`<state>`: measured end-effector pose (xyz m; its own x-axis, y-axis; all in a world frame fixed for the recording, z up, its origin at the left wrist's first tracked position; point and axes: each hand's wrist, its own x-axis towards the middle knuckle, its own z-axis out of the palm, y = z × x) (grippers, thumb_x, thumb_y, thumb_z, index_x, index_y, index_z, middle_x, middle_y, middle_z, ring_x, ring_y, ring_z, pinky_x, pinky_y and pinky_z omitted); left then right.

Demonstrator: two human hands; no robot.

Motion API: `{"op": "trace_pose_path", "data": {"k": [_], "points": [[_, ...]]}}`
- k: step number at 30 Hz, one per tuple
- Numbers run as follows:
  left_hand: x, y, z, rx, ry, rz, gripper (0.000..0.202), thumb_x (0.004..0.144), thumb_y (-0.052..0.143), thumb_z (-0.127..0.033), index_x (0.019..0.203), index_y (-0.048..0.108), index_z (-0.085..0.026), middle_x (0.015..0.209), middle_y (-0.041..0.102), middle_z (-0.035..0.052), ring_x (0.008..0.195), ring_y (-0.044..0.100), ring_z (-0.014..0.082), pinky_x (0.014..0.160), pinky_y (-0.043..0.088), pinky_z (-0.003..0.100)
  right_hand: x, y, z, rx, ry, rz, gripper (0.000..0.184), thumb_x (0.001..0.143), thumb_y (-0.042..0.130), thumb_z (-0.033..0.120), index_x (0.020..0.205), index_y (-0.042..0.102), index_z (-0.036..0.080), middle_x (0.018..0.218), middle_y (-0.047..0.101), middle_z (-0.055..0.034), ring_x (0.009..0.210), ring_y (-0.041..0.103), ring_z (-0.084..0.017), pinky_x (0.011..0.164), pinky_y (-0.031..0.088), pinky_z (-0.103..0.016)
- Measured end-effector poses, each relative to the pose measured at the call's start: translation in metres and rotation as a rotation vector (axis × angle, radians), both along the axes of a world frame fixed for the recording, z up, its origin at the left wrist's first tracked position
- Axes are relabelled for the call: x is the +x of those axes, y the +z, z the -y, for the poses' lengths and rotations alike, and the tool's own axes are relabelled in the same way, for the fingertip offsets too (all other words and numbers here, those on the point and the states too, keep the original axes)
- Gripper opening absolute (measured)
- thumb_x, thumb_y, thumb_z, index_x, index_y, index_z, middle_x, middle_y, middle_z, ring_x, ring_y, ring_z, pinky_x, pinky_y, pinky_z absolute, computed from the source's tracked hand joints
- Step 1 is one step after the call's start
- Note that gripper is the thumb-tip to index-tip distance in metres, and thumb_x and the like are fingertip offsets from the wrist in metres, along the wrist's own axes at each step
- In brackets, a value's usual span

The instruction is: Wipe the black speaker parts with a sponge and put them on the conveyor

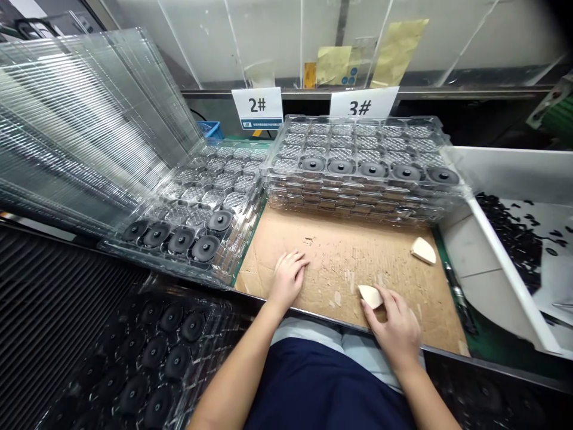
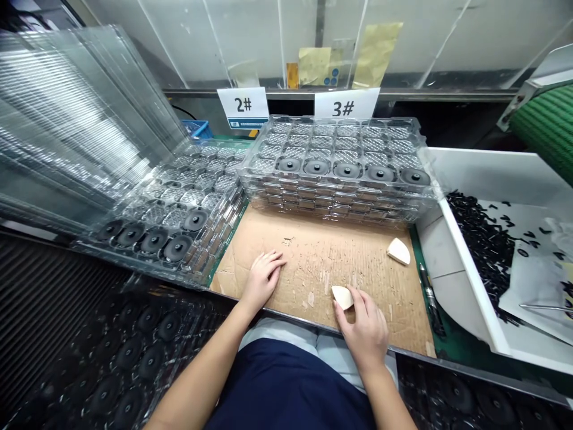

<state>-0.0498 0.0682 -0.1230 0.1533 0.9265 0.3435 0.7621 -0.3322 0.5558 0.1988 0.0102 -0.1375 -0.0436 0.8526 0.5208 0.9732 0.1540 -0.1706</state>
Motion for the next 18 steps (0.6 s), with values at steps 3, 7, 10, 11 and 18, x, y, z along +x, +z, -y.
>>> {"op": "trace_pose_path", "data": {"k": [3, 7, 10, 11, 18], "points": [[-0.0002, -0.0007, -0.0003, 0.004, -0.002, -0.002, 0.016, 0.087, 0.055, -0.015, 0.1, 0.064, -0.015, 0.115, 0.065, 0.0071, 0.115, 0.057, 0.0228, 0.102, 0.042, 0.053, 0.0001, 0.0001, 0.0, 0.0, 0.001, -0.003, 0.038, 0.089, 0.052, 0.045, 0.11, 0.063, 0.016, 0.098, 0.067, -0.0072, 0.074, 0.062, -0.018, 0.066, 0.044, -0.027], [-0.0001, -0.0016, -0.0005, 0.008, -0.002, -0.008, 0.016, 0.087, 0.055, -0.015, 0.1, 0.064, -0.015, 0.116, 0.065, 0.0071, 0.116, 0.057, 0.0228, 0.102, 0.042, 0.053, -0.0002, 0.0005, 0.0002, 0.002, 0.002, -0.004, 0.038, 0.089, 0.053, 0.045, 0.11, 0.063, 0.015, 0.098, 0.067, -0.0076, 0.075, 0.062, -0.018, 0.066, 0.043, -0.027], [-0.0001, -0.0016, -0.0008, 0.007, 0.001, -0.017, 0.016, 0.087, 0.055, -0.015, 0.1, 0.064, -0.015, 0.116, 0.065, 0.0071, 0.115, 0.057, 0.0227, 0.102, 0.042, 0.052, -0.0002, 0.0003, 0.0003, 0.0, 0.003, -0.004, 0.038, 0.088, 0.053, 0.045, 0.11, 0.063, 0.015, 0.098, 0.067, -0.0077, 0.076, 0.062, -0.018, 0.067, 0.043, -0.027], [-0.0002, -0.0014, -0.0008, 0.005, 0.001, -0.023, 0.016, 0.087, 0.055, -0.016, 0.1, 0.064, -0.015, 0.116, 0.065, 0.0072, 0.115, 0.057, 0.0227, 0.102, 0.042, 0.052, -0.0001, 0.0001, 0.0003, 0.0, 0.002, -0.004, 0.038, 0.088, 0.054, 0.045, 0.11, 0.063, 0.015, 0.098, 0.067, -0.0077, 0.076, 0.062, -0.018, 0.067, 0.043, -0.027], [0.0019, 0.0021, 0.0005, -0.049, 0.003, -0.113, 0.021, 0.089, 0.05, -0.015, 0.107, 0.062, -0.015, 0.121, 0.064, 0.0092, 0.12, 0.054, 0.0231, 0.104, 0.04, 0.051, 0.0005, -0.001, 0.0002, -0.008, -0.003, -0.015, 0.038, 0.088, 0.054, 0.044, 0.111, 0.063, 0.016, 0.098, 0.067, -0.0086, 0.075, 0.061, -0.018, 0.068, 0.043, -0.028]]}}
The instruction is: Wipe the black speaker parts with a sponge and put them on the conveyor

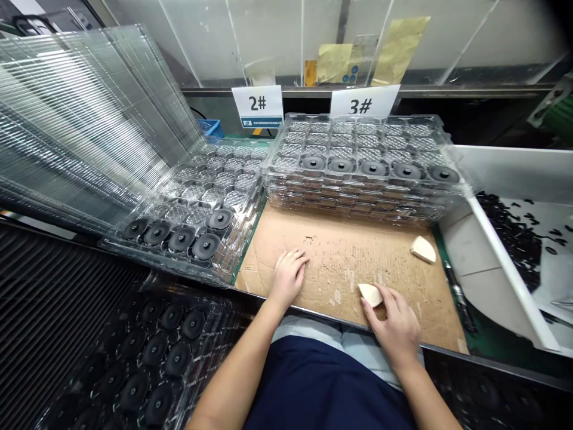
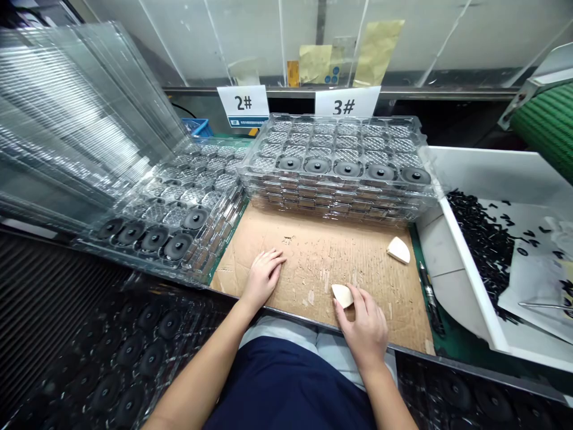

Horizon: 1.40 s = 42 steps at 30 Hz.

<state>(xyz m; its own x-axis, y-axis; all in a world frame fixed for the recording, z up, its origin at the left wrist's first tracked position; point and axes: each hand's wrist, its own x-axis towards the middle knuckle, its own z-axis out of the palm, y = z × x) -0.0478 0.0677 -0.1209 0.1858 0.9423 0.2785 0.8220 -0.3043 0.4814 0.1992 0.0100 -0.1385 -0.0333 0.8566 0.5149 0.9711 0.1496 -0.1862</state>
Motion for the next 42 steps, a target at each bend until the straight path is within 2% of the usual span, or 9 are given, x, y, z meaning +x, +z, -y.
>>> {"op": "trace_pose_path", "data": {"k": [6, 9, 12, 20, 32, 42], "points": [[0.009, 0.004, -0.021, -0.085, -0.018, -0.125, 0.045, 0.088, 0.051, -0.032, 0.131, 0.047, -0.017, 0.141, 0.049, 0.0153, 0.133, 0.04, 0.0309, 0.109, 0.033, 0.053, 0.0, 0.001, 0.0, -0.027, 0.003, -0.009, 0.038, 0.088, 0.052, 0.045, 0.111, 0.061, 0.017, 0.099, 0.067, -0.0084, 0.08, 0.063, -0.019, 0.072, 0.045, -0.029], [0.013, 0.006, -0.035, -0.106, -0.005, -0.158, 0.052, 0.088, 0.05, -0.036, 0.135, 0.042, -0.014, 0.143, 0.046, 0.017, 0.135, 0.036, 0.0344, 0.109, 0.032, 0.055, -0.001, 0.001, 0.0, -0.035, 0.001, -0.007, 0.037, 0.089, 0.052, 0.044, 0.112, 0.061, 0.017, 0.1, 0.067, -0.0083, 0.082, 0.063, -0.019, 0.074, 0.045, -0.029], [0.016, 0.006, -0.041, -0.114, -0.001, -0.182, 0.05, 0.089, 0.047, -0.036, 0.134, 0.044, -0.016, 0.143, 0.047, 0.0144, 0.135, 0.035, 0.0346, 0.11, 0.029, 0.055, -0.001, 0.002, 0.0, -0.04, -0.001, -0.005, 0.036, 0.089, 0.052, 0.043, 0.112, 0.061, 0.016, 0.101, 0.067, -0.0082, 0.081, 0.062, -0.019, 0.073, 0.044, -0.028], [0.014, 0.004, -0.036, -0.097, -0.003, -0.23, 0.047, 0.091, 0.04, -0.034, 0.134, 0.045, -0.014, 0.141, 0.049, 0.0133, 0.134, 0.038, 0.0337, 0.11, 0.031, 0.054, -0.002, 0.001, 0.0, -0.059, -0.015, -0.018, 0.037, 0.089, 0.051, 0.044, 0.111, 0.061, 0.017, 0.101, 0.066, -0.0085, 0.08, 0.061, -0.019, 0.072, 0.044, -0.029], [0.012, 0.0, -0.024, -0.069, 0.0, -0.256, 0.045, 0.092, 0.039, -0.031, 0.135, 0.044, -0.02, 0.14, 0.051, 0.0099, 0.133, 0.04, 0.0318, 0.11, 0.033, 0.052, -0.003, 0.003, 0.0, -0.083, -0.019, -0.036, 0.036, 0.088, 0.051, 0.043, 0.112, 0.061, 0.018, 0.101, 0.065, -0.0088, 0.082, 0.061, -0.02, 0.072, 0.044, -0.03], [0.013, 0.0, -0.019, -0.066, 0.008, -0.277, 0.045, 0.092, 0.039, -0.029, 0.135, 0.044, -0.017, 0.14, 0.051, 0.0122, 0.132, 0.041, 0.0323, 0.109, 0.034, 0.054, -0.003, 0.002, 0.0, -0.07, -0.017, -0.03, 0.035, 0.088, 0.052, 0.042, 0.112, 0.061, 0.018, 0.101, 0.066, -0.0073, 0.077, 0.06, -0.017, 0.071, 0.043, -0.028]]}}
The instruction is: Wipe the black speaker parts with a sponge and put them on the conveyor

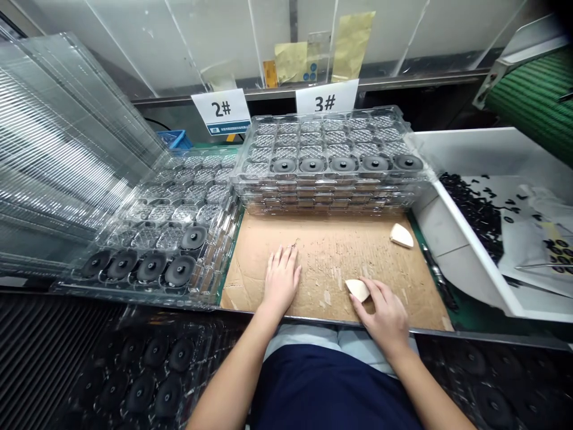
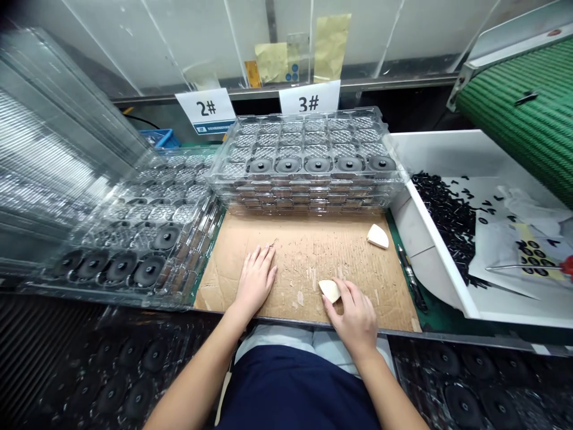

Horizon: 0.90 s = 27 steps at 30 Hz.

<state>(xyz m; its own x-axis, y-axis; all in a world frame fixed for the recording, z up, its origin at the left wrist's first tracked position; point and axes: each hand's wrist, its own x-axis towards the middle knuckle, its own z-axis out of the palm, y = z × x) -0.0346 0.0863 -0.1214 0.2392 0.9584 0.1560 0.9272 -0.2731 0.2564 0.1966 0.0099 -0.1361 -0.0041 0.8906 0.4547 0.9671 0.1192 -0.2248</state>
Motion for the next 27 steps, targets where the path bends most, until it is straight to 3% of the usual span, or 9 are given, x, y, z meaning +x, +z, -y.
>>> {"op": "trace_pose_path", "data": {"k": [13, 27], "points": [[0.002, 0.003, 0.002, -0.017, -0.002, -0.017, 0.046, 0.091, 0.039, -0.026, 0.136, 0.043, -0.018, 0.144, 0.046, 0.0133, 0.134, 0.038, 0.0331, 0.109, 0.033, 0.055, 0.0, 0.0, 0.0, 0.018, 0.004, 0.006, 0.036, 0.089, 0.051, 0.043, 0.111, 0.062, 0.018, 0.101, 0.067, -0.0076, 0.076, 0.06, -0.018, 0.07, 0.043, -0.028], [0.013, 0.008, -0.018, -0.062, 0.016, -0.06, 0.049, 0.091, 0.04, -0.032, 0.137, 0.042, -0.013, 0.145, 0.044, 0.0138, 0.135, 0.035, 0.0376, 0.109, 0.031, 0.058, 0.0, 0.0, -0.001, 0.008, 0.005, 0.011, 0.035, 0.089, 0.051, 0.042, 0.112, 0.061, 0.017, 0.101, 0.066, -0.0081, 0.08, 0.061, -0.018, 0.072, 0.043, -0.029]]}}
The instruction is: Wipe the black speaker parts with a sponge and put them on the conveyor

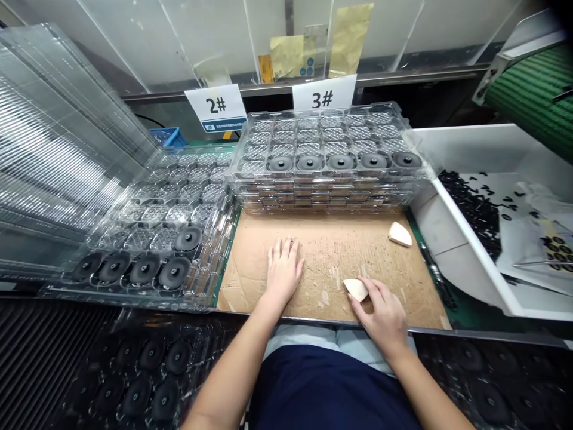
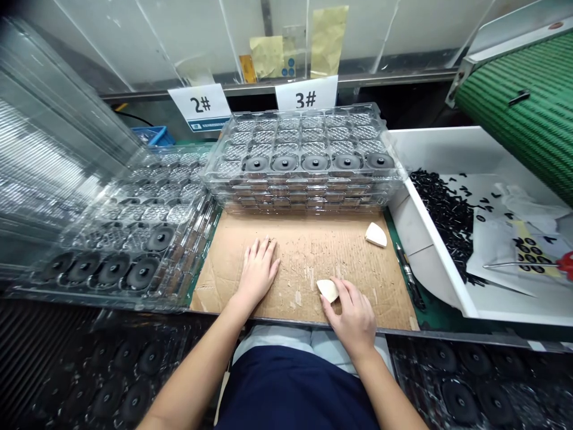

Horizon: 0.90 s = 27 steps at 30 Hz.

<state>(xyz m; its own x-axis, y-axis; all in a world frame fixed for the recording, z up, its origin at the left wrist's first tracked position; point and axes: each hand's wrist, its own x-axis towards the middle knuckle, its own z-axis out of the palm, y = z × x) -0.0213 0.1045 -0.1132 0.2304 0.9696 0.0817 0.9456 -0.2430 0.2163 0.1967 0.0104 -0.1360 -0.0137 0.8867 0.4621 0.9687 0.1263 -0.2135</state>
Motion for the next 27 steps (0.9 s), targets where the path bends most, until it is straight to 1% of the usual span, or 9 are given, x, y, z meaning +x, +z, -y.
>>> {"op": "trace_pose_path", "data": {"k": [8, 15, 27], "points": [[0.002, 0.0, 0.01, 0.001, 0.006, -0.042, 0.048, 0.094, 0.032, -0.031, 0.139, 0.04, -0.016, 0.146, 0.043, 0.0098, 0.136, 0.034, 0.0325, 0.111, 0.029, 0.054, -0.001, 0.003, -0.001, 0.012, 0.02, 0.004, 0.036, 0.09, 0.049, 0.042, 0.111, 0.061, 0.016, 0.098, 0.066, -0.0085, 0.081, 0.062, -0.019, 0.072, 0.044, -0.029], [0.0, 0.0, 0.018, 0.0, -0.006, -0.077, 0.049, 0.095, 0.031, -0.031, 0.141, 0.037, -0.017, 0.148, 0.041, 0.0098, 0.136, 0.034, 0.0297, 0.112, 0.029, 0.05, -0.001, 0.004, -0.001, 0.021, 0.02, 0.008, 0.035, 0.09, 0.051, 0.041, 0.112, 0.061, 0.015, 0.099, 0.066, -0.0085, 0.081, 0.062, -0.02, 0.072, 0.044, -0.029], [0.001, 0.002, 0.02, 0.006, 0.002, -0.114, 0.048, 0.094, 0.033, -0.03, 0.14, 0.038, -0.017, 0.146, 0.044, 0.0098, 0.135, 0.037, 0.0291, 0.111, 0.032, 0.049, -0.001, 0.006, -0.001, 0.023, 0.02, 0.004, 0.034, 0.089, 0.052, 0.04, 0.111, 0.061, 0.015, 0.099, 0.066, -0.0084, 0.08, 0.061, -0.019, 0.072, 0.044, -0.029]]}}
